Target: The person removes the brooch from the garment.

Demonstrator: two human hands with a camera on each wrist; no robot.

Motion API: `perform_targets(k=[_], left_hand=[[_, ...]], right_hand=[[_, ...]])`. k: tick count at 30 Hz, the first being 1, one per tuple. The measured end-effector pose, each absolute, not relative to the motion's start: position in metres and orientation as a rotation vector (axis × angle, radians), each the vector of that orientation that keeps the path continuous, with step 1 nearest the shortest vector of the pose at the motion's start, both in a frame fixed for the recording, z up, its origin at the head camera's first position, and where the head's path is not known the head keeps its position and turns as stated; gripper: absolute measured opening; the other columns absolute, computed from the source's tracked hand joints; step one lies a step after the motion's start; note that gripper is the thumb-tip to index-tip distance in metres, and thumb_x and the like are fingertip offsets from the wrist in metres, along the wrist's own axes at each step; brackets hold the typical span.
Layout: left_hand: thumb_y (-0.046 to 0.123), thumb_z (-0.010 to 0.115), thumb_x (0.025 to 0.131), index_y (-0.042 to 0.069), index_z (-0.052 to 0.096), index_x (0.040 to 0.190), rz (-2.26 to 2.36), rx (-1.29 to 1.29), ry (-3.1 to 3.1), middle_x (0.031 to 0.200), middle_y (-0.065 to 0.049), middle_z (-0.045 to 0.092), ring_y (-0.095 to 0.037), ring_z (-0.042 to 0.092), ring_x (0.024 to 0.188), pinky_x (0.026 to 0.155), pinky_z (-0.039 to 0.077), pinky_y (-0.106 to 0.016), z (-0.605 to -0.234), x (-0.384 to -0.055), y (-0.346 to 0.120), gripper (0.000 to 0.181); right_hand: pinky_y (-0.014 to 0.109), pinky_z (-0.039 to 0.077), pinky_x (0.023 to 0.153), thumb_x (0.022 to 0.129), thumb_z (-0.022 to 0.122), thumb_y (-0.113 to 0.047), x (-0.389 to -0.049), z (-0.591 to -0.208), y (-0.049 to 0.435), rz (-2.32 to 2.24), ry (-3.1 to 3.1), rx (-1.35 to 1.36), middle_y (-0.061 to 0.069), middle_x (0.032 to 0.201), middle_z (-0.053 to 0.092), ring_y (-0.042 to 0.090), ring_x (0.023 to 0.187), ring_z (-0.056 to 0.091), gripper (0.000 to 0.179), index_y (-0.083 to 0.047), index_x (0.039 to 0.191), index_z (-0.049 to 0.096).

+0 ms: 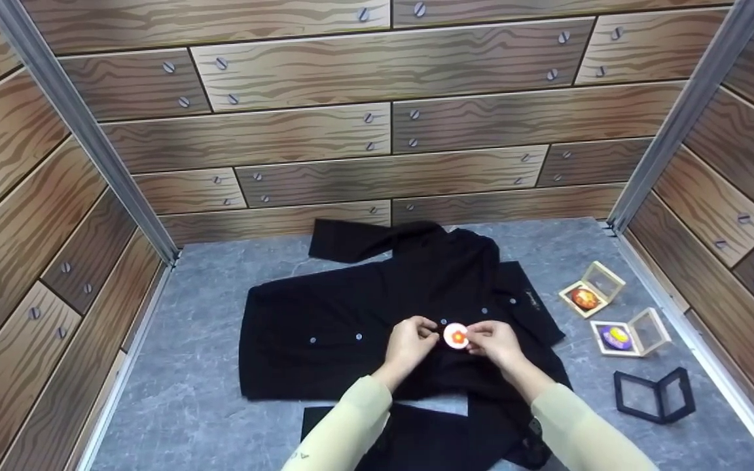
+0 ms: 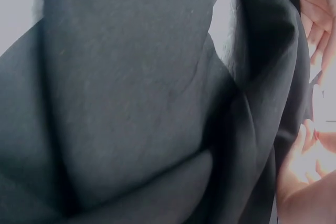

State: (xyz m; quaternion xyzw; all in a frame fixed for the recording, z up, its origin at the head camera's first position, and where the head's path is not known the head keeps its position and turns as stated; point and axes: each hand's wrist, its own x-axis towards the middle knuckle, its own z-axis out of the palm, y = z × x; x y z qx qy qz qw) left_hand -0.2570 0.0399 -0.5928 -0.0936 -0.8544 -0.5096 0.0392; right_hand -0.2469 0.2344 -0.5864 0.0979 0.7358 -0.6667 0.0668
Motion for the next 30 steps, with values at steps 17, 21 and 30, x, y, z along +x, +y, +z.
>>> perform_targets(k=[17, 21, 30], left_hand=[[0.007, 0.081, 0.085, 0.002, 0.078, 0.100, -1.537, -0.347, -2.650, 0.086, -0.008, 0.082, -0.016, 0.079, 0.077, 0.076, 0.061, -0.022, -0.599, -0.252, 0.051, 0.016], [0.009, 0.081, 0.086, 0.001, 0.078, 0.101, -1.555, -0.352, -2.660, 0.087, -0.008, 0.082, -0.015, 0.079, 0.078, 0.075, 0.061, -0.022, -0.599, -0.252, 0.053, 0.017], [0.010, 0.082, 0.086, 0.001, 0.079, 0.102, -1.591, -0.355, -2.669, 0.087, -0.008, 0.083, -0.014, 0.079, 0.077, 0.073, 0.060, -0.020, -0.599, -0.249, 0.057, 0.018]], right_hand=[[0.018, 0.059, 0.059, 0.097, 0.065, 0.008, -0.237, -0.591, 0.261, -2.034, 2.226, 0.344, -0.001, 0.072, 0.072, 0.005, 0.059, 0.066, 0.025, 0.027, 0.112, 0.062], [0.018, 0.059, 0.059, 0.098, 0.065, 0.006, -0.236, -0.592, 0.266, -2.034, 2.228, 0.359, -0.001, 0.070, 0.071, 0.005, 0.059, 0.066, 0.023, 0.025, 0.111, 0.063], [0.017, 0.059, 0.060, 0.098, 0.064, 0.006, -0.230, -0.590, 0.279, -2.051, 2.243, 0.411, -0.002, 0.072, 0.071, 0.004, 0.061, 0.065, 0.024, 0.025, 0.113, 0.063]])
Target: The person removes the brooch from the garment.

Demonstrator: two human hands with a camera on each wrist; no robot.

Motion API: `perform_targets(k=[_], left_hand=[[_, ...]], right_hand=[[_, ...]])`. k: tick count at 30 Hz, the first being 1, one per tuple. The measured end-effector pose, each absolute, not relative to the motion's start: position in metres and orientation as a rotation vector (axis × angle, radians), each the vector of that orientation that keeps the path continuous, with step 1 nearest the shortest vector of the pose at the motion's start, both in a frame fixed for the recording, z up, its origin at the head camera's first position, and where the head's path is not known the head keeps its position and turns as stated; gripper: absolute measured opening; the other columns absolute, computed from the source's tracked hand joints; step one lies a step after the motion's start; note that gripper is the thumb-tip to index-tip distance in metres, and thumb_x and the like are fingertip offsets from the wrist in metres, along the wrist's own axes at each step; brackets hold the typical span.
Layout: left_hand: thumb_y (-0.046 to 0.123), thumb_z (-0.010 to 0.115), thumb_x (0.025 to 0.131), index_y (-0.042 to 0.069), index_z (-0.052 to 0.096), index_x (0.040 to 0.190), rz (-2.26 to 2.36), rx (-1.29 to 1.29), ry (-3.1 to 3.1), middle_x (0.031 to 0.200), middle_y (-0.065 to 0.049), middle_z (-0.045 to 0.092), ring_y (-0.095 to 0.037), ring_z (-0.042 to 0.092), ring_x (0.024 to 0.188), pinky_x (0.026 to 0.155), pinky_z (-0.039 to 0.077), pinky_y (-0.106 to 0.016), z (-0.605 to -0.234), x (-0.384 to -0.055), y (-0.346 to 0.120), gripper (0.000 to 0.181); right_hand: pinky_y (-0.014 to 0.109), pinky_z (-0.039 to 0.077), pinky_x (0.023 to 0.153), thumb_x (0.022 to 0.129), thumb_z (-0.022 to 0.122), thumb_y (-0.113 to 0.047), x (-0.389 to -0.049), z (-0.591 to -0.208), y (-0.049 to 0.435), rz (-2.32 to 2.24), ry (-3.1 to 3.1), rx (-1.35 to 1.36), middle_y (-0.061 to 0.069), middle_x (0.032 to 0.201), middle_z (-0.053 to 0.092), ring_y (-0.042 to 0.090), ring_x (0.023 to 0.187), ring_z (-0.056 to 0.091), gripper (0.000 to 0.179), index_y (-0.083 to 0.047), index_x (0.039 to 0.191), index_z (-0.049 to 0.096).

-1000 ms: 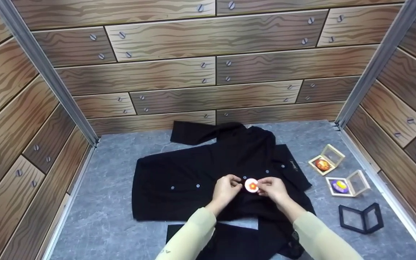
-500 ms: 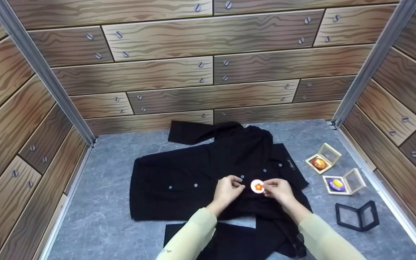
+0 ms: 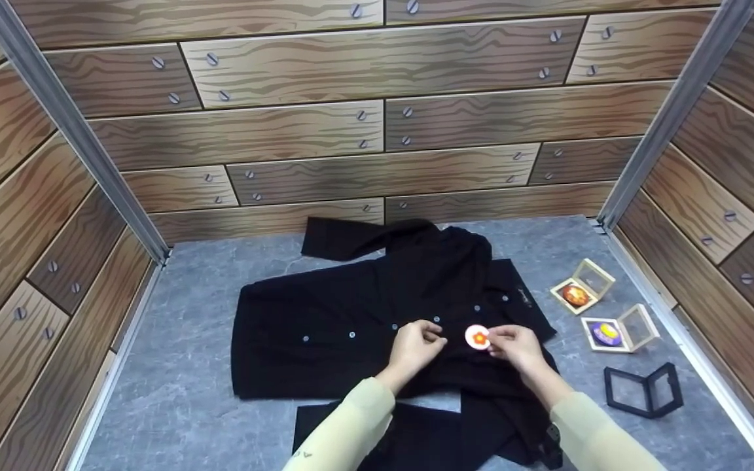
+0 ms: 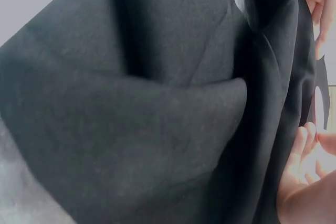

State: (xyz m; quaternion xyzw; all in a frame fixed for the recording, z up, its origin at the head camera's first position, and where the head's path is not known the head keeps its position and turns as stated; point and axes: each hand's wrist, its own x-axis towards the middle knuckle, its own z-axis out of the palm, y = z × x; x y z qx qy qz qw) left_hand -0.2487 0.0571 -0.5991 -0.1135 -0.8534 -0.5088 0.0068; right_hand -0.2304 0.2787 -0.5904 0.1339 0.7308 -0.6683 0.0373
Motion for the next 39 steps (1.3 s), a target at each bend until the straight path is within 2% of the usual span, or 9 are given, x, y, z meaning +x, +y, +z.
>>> perform_targets(k=[23, 39], left_hand=[[0.007, 0.082, 0.086, -0.001, 0.079, 0.103, -1.655, -0.398, -2.654, 0.087, -0.010, 0.082, -0.014, 0.078, 0.076, 0.071, 0.059, -0.016, -0.602, -0.246, 0.065, 0.019], [0.006, 0.081, 0.084, -0.001, 0.079, 0.102, -1.641, -0.438, -2.643, 0.085, -0.009, 0.082, -0.012, 0.077, 0.075, 0.071, 0.058, -0.016, -0.606, -0.242, 0.070, 0.019]], right_hand=[[0.017, 0.059, 0.061, 0.100, 0.061, 0.006, -0.218, -0.593, 0.321, -2.060, 2.235, 0.481, -0.005, 0.071, 0.071, 0.002, 0.061, 0.066, 0.022, 0.022, 0.113, 0.065], [0.017, 0.060, 0.065, 0.101, 0.060, 0.004, -0.205, -0.599, 0.335, -2.081, 2.215, 0.558, -0.006, 0.073, 0.070, 0.003, 0.064, 0.067, 0.021, 0.020, 0.114, 0.063]])
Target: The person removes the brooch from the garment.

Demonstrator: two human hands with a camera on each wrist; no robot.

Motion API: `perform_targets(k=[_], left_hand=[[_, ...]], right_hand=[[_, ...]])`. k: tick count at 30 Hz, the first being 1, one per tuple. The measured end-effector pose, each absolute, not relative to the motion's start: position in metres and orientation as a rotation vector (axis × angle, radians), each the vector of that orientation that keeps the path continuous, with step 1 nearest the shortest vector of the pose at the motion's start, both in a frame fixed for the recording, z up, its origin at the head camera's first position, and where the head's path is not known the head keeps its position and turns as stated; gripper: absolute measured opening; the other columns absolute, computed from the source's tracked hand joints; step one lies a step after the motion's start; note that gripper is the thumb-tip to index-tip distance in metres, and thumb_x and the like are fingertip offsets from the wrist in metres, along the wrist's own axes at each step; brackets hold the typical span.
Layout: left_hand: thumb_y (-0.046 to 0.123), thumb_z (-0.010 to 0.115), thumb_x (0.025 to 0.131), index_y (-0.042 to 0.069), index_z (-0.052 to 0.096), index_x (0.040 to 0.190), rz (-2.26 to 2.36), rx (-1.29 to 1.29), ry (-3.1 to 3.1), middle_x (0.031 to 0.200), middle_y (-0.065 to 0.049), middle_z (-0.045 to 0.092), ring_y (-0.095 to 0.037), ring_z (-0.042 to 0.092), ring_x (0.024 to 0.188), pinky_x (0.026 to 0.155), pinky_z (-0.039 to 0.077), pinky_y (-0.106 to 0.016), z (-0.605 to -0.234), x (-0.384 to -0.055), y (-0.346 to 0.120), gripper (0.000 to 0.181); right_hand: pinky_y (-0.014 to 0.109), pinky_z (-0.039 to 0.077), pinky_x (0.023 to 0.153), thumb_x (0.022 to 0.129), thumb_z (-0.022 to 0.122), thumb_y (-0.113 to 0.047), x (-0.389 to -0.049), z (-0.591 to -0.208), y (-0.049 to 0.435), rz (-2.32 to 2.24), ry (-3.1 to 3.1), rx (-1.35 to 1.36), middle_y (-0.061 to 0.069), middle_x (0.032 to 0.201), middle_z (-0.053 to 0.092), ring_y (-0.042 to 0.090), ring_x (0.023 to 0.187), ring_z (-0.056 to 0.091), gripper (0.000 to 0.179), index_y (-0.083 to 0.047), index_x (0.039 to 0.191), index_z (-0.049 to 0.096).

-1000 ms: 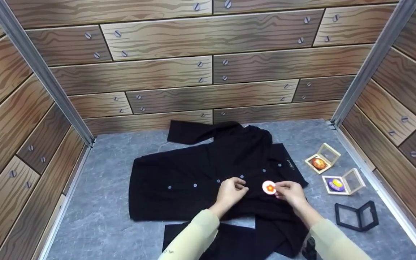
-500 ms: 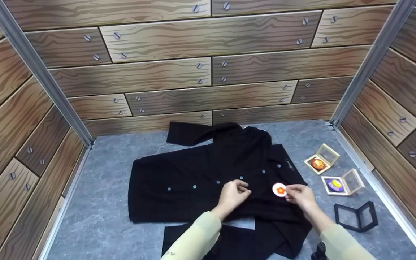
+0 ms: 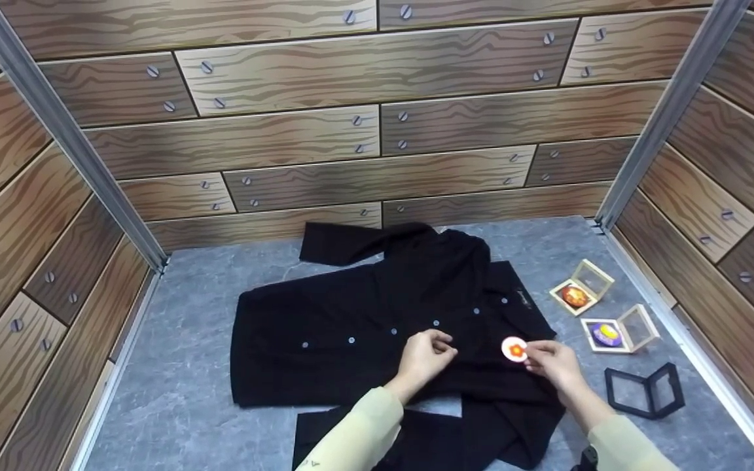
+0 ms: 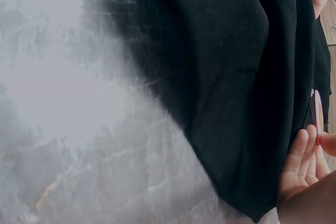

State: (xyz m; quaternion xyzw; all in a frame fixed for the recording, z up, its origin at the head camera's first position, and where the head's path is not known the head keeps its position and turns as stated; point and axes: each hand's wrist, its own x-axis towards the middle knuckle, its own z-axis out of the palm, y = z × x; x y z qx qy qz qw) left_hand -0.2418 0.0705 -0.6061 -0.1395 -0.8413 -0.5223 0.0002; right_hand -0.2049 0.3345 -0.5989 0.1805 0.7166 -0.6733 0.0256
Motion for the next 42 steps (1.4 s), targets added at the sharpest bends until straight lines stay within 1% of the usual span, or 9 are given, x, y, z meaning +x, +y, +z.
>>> perform_targets(k=[5, 11, 17, 26, 37, 42], left_hand=[[0.005, 0.081, 0.084, -0.002, 0.079, 0.101, -1.648, -0.463, -2.628, 0.085, -0.009, 0.082, -0.012, 0.078, 0.075, 0.071, 0.057, -0.016, -0.605, -0.239, 0.073, 0.019], [0.005, 0.080, 0.084, -0.002, 0.079, 0.102, -1.663, -0.474, -2.617, 0.086, -0.010, 0.082, -0.013, 0.078, 0.075, 0.071, 0.057, -0.014, -0.606, -0.239, 0.077, 0.019], [0.004, 0.079, 0.084, -0.002, 0.079, 0.102, -1.671, -0.503, -2.611, 0.086, -0.011, 0.082, -0.014, 0.078, 0.075, 0.071, 0.057, -0.014, -0.607, -0.239, 0.079, 0.019], [0.004, 0.079, 0.085, -0.002, 0.078, 0.103, -1.682, -0.529, -2.629, 0.086, -0.009, 0.082, -0.012, 0.078, 0.075, 0.070, 0.055, -0.013, -0.608, -0.239, 0.083, 0.019], [0.004, 0.080, 0.085, 0.001, 0.079, 0.103, -1.654, -0.534, -2.655, 0.087, -0.007, 0.083, -0.011, 0.078, 0.077, 0.072, 0.057, -0.014, -0.609, -0.238, 0.085, 0.018], [0.003, 0.079, 0.084, 0.000, 0.079, 0.103, -1.668, -0.554, -2.644, 0.086, -0.008, 0.083, -0.010, 0.078, 0.075, 0.070, 0.055, -0.013, -0.611, -0.237, 0.086, 0.019]], right_hand=[[0.017, 0.060, 0.065, 0.101, 0.059, 0.005, -0.201, -0.599, 0.340, -2.096, 2.196, 0.572, -0.006, 0.073, 0.071, 0.003, 0.063, 0.068, 0.018, 0.017, 0.112, 0.066], [0.017, 0.061, 0.066, 0.101, 0.059, 0.004, -0.198, -0.598, 0.347, -2.102, 2.175, 0.589, -0.006, 0.073, 0.070, 0.003, 0.063, 0.069, 0.013, 0.010, 0.106, 0.071], [0.017, 0.060, 0.067, 0.102, 0.058, 0.005, -0.195, -0.599, 0.352, -2.119, 2.167, 0.597, -0.007, 0.074, 0.070, 0.003, 0.064, 0.068, 0.014, 0.005, 0.103, 0.071], [0.016, 0.060, 0.067, 0.102, 0.058, 0.004, -0.187, -0.597, 0.357, -2.127, 2.152, 0.639, -0.007, 0.072, 0.069, 0.002, 0.064, 0.069, 0.017, -0.001, 0.097, 0.073], [0.016, 0.061, 0.067, 0.103, 0.056, 0.002, -0.172, -0.591, 0.375, -2.201, 2.051, 0.745, -0.008, 0.067, 0.072, -0.001, 0.063, 0.070, 0.029, -0.012, 0.086, 0.074], [0.016, 0.061, 0.068, 0.103, 0.055, 0.002, -0.167, -0.590, 0.382, -2.223, 2.023, 0.769, -0.009, 0.069, 0.072, -0.001, 0.064, 0.071, 0.029, -0.013, 0.086, 0.073]])
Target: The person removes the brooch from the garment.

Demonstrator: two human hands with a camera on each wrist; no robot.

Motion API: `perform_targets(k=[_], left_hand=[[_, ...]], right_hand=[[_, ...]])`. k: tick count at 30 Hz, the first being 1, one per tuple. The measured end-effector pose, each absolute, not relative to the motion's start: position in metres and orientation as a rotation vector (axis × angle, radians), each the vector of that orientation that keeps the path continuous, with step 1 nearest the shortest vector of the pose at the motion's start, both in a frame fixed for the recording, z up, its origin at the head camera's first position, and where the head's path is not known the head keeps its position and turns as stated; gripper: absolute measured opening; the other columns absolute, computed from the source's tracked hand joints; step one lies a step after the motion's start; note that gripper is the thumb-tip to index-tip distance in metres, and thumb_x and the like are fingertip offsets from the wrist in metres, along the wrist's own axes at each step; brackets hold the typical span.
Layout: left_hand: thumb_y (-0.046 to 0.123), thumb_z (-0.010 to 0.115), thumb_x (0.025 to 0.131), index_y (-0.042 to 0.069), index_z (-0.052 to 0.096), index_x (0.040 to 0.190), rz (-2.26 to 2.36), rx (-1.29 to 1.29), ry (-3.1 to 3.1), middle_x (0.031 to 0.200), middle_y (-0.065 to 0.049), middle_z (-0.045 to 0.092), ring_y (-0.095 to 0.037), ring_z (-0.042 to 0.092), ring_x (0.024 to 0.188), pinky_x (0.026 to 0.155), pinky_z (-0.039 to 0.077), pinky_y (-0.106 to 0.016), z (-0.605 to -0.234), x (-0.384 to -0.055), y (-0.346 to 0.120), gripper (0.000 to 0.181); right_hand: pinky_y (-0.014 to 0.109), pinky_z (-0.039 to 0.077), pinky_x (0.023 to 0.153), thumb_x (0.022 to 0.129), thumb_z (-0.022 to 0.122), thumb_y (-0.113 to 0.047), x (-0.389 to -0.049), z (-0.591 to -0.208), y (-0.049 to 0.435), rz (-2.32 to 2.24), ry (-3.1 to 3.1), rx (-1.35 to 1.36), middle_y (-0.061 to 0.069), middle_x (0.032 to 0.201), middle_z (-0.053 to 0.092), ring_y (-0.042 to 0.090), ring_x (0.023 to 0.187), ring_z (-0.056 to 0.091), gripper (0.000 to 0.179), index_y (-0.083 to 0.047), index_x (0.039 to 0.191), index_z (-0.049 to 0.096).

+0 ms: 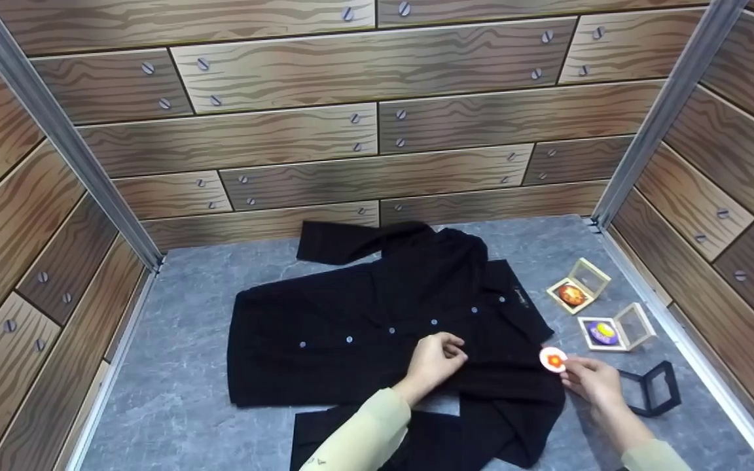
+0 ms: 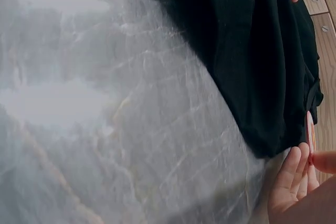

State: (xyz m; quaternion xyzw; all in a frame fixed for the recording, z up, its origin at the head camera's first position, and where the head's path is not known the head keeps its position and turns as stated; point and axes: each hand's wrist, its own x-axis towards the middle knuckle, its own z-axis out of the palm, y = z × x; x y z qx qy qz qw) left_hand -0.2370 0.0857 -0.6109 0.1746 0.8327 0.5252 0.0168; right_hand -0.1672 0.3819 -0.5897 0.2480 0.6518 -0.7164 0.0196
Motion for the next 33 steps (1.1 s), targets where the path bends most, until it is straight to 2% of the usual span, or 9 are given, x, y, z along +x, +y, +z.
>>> perform_targets(k=[18, 33], left_hand=[[0.002, 0.078, 0.085, -0.001, 0.078, 0.106, 1.659, 0.561, 2.520, 0.087, -0.008, 0.083, -0.010, 0.078, 0.076, 0.071, 0.056, -0.012, -0.609, -0.233, 0.091, 0.021], [0.000, 0.078, 0.085, -0.002, 0.078, 0.106, 1.675, 0.595, 2.505, 0.087, -0.009, 0.083, -0.012, 0.079, 0.077, 0.071, 0.056, -0.011, -0.607, -0.231, 0.097, 0.021]], right_hand=[[0.016, 0.062, 0.071, 0.106, 0.052, 0.000, -0.150, -0.586, 0.407, -2.255, 1.966, 0.847, -0.010, 0.068, 0.073, -0.002, 0.065, 0.070, 0.040, -0.021, 0.077, 0.070], [0.018, 0.063, 0.074, 0.107, 0.049, 0.001, -0.137, -0.582, 0.421, -2.339, 1.875, 0.930, -0.006, 0.068, 0.074, 0.000, 0.067, 0.072, 0.041, -0.018, 0.076, 0.067]])
